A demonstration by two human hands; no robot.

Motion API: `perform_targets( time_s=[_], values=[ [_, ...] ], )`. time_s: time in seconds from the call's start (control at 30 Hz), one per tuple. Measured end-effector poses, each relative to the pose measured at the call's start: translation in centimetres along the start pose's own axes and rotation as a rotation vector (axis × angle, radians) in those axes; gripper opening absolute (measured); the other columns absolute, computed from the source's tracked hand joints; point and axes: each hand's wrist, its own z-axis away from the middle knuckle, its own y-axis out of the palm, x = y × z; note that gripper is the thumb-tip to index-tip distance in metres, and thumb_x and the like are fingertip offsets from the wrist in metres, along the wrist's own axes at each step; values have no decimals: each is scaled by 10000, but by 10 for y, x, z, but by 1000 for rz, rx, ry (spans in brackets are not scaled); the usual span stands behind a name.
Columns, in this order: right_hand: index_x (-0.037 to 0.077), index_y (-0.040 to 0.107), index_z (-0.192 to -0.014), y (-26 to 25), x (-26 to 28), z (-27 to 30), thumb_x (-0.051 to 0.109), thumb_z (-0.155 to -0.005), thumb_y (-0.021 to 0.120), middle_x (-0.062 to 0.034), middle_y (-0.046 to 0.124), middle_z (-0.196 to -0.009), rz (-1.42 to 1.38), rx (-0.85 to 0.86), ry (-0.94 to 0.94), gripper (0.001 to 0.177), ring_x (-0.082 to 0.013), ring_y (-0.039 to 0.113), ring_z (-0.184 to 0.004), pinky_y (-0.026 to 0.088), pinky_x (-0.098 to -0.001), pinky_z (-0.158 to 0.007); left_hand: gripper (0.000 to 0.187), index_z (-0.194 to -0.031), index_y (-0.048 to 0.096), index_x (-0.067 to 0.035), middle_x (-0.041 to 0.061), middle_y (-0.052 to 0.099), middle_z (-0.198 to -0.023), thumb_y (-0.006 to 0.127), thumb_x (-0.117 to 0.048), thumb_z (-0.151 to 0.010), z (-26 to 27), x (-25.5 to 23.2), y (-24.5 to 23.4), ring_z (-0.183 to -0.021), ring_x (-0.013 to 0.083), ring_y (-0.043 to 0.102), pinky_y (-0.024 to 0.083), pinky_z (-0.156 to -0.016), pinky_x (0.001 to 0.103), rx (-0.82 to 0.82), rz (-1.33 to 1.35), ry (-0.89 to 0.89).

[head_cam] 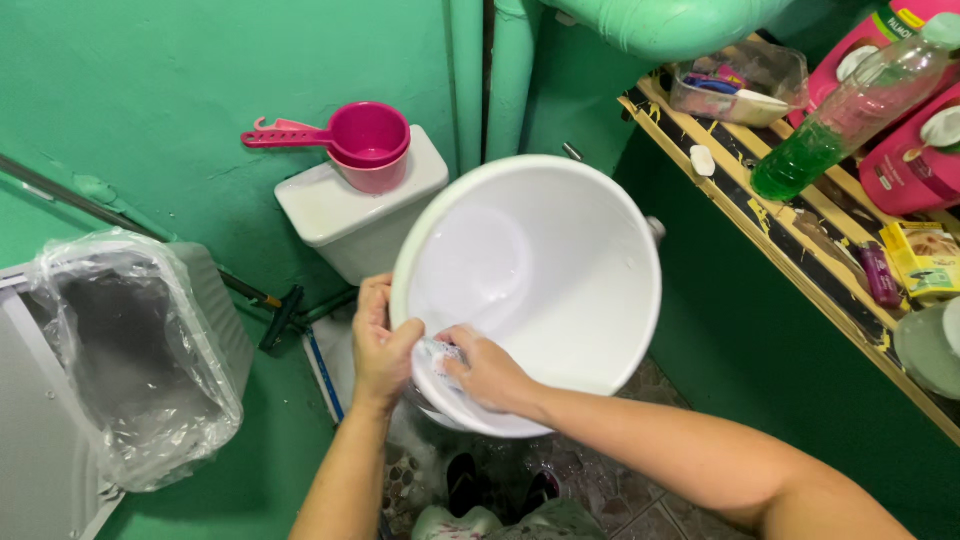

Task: The person washes two plastic buckets by hand using a sponge and soapy water, scrubbing both the interior and exterior of the items before rinsing them with a water sprayer.

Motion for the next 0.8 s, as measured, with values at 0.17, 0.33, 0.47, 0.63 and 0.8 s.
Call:
perform_targets(
  time_s=[0.17,0.33,0.47,0.63,0.8],
  values=[
    [37,605,-1281,7,2,-23,191,-943,571,-210,623,-1270,8,-111,-90,373,-375,621,-1136,474,-423,-983,235,-947,590,11,68,493,-1219,573,15,-713,-8,-13,-2,-1101,166,528,410,-1020,272,-63,126,-53],
    [51,658,-1194,20,-69,-121,185,-876,589,-197,719,-1023,-28,-153,134,353,-349,711,-952,544,-435,-855,200,-930,608,9,72,488,-1231,569,22,-735,2,-39,16,-1130,160,518,400,-1036,266,96,124,-28],
    [33,683,-1142,17,-93,-126,220,-885,622,-208,738,-1004,0,-151,84,323,-343,722,-948,545,-425,-866,136,-875,571,2,91,542,-1232,585,29,-742,7,-51,17,-1088,165,534,423,-1010,267,128,66,-27],
    [8,589,-1275,26,-49,-79,249,-904,606,-238,610,-1272,49,6,95,443,-359,630,-1148,496,-425,-974,130,-871,616,16,106,550,-1219,668,34,-752,2,-40,8,-1098,178,554,434,-981,272,75,-91,60],
    [60,567,-1368,-2,2,18,290,-958,556,-209,569,-1321,115,239,-43,471,-378,599,-1191,467,-437,-1039,157,-872,593,14,115,545,-1280,598,76,-728,-6,-18,-11,-1314,225,570,420,-1087,292,20,-133,161]
  ],
)
